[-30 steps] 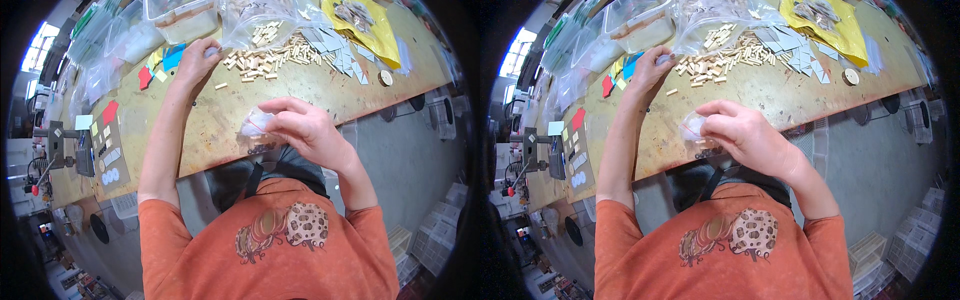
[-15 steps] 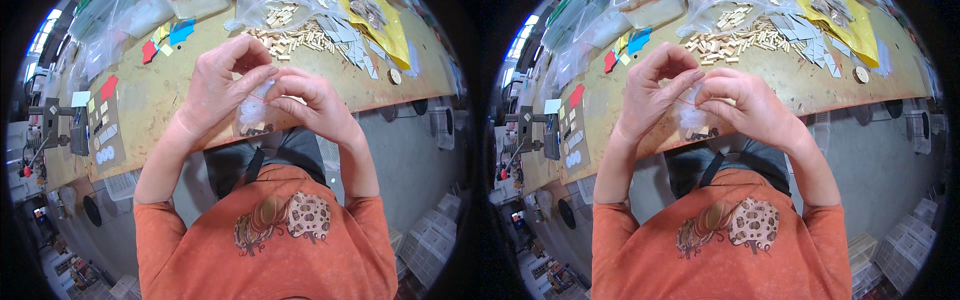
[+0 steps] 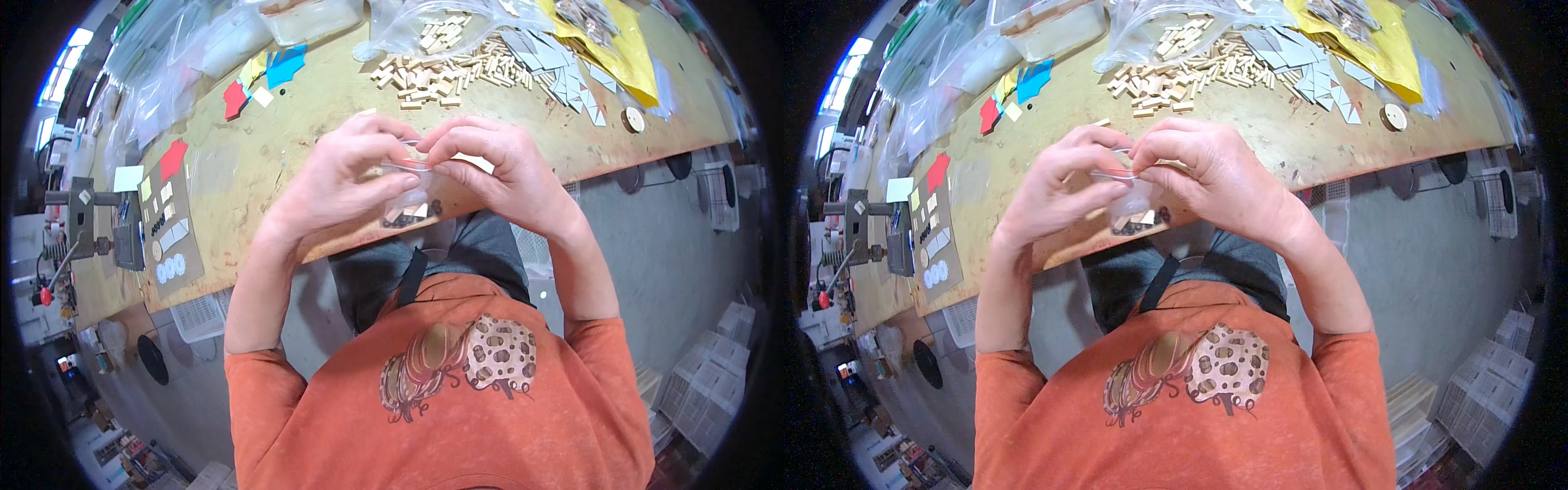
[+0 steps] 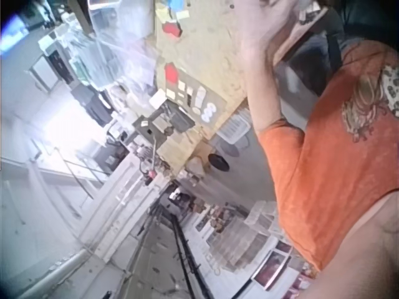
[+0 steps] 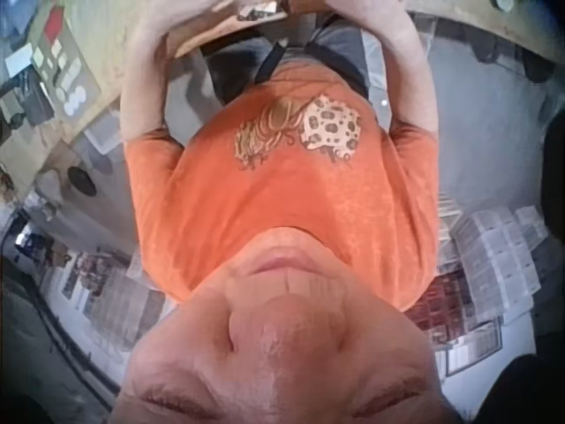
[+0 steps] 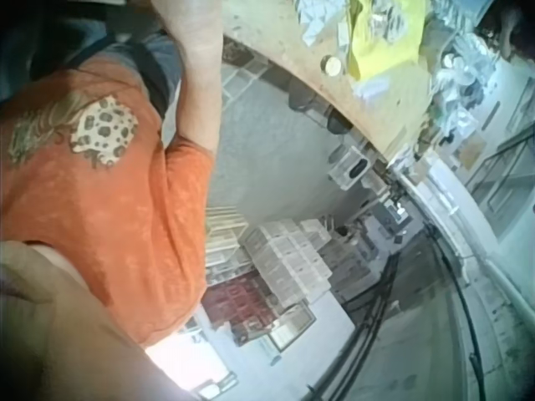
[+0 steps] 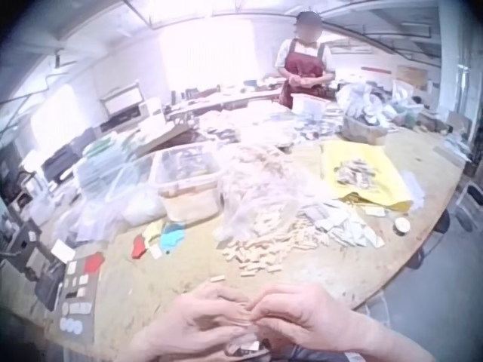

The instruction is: The person assembles small craft kits by placing wooden dowels, black beads, and white triangular pieces into clear plastic bags. They then fold red and blue paper pieces and place them into separate bags. The person works at a cluttered table with various craft materials.

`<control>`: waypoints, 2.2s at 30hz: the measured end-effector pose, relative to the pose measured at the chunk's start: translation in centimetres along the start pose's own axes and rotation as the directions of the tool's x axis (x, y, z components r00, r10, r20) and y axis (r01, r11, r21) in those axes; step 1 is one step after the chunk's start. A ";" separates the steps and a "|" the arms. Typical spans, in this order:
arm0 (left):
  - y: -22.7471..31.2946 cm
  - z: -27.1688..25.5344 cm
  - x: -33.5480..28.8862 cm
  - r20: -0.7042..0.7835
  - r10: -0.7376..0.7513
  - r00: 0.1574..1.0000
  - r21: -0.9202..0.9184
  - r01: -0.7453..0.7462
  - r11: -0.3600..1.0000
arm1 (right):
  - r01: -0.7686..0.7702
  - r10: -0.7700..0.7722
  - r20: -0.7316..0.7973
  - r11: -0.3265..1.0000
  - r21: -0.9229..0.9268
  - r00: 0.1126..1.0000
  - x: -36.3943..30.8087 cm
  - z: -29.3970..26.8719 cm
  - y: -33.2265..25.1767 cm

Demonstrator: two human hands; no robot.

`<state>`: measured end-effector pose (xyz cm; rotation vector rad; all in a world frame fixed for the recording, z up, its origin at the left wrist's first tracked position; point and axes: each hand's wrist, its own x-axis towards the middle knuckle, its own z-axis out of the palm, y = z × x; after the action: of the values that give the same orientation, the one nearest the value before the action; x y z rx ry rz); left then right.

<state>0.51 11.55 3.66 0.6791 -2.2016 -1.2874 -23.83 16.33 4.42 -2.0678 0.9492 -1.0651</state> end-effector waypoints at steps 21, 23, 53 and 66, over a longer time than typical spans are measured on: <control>-2.0 2.0 10.7 -0.156 0.007 0.988 0.500 0.073 0.863 | -0.086 0.085 0.015 0.980 0.182 0.996 -6.1 -4.1 -2.5; -3.0 3.1 12.9 -0.192 0.067 0.979 0.534 0.047 0.844 | -0.104 0.109 -0.012 0.975 0.196 0.994 -7.1 -3.6 -2.0; 1.3 4.5 10.8 -0.115 -0.283 0.952 -0.373 0.223 0.901 | -0.107 0.103 -0.100 0.994 -0.032 0.990 -6.2 -5.9 2.5; -3.3 4.5 17.4 -0.093 0.061 0.994 0.487 -0.007 0.873 | -0.147 0.141 -0.096 0.987 -0.064 0.985 -7.0 -5.7 1.3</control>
<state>-14.91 1.97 1.67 0.8647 -2.4523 -0.6499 -31.99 20.21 3.34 -1.9867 1.1793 -1.0708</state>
